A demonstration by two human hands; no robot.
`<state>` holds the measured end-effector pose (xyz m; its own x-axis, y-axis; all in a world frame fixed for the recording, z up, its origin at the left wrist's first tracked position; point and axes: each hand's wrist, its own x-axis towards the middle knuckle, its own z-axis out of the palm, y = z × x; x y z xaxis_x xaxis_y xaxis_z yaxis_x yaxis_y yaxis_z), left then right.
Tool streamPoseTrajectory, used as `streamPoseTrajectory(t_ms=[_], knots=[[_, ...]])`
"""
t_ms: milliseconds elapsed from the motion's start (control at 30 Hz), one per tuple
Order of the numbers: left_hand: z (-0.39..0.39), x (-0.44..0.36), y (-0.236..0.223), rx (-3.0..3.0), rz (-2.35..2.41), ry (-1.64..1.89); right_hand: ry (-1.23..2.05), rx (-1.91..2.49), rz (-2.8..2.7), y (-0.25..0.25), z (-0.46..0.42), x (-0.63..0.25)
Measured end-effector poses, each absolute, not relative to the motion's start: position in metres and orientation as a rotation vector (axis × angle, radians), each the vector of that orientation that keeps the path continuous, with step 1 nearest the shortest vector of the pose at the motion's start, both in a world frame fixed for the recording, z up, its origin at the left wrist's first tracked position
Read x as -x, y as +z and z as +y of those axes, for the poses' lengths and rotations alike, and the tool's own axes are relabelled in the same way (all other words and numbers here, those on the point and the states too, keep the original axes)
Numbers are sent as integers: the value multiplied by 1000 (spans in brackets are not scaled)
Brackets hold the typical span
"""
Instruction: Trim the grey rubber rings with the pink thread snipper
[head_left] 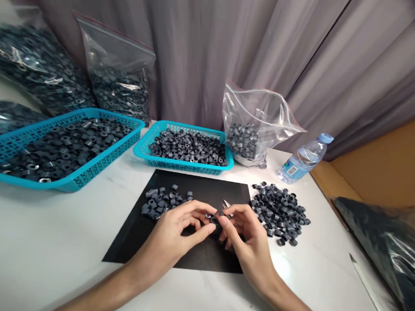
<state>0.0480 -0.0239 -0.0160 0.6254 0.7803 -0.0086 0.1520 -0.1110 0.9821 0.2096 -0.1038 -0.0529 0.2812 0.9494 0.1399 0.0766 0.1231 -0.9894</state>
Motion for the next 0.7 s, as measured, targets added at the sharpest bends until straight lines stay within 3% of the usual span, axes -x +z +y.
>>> streamPoseTrajectory(t_ms=[400, 700], knots=[[-21, -46, -17, -1578, 803, 645, 643, 1357, -1130, -51, -104, -211], [-21, -48, -18, -1421, 746, 573, 676, 1319, -1247, -50, -104, -213]])
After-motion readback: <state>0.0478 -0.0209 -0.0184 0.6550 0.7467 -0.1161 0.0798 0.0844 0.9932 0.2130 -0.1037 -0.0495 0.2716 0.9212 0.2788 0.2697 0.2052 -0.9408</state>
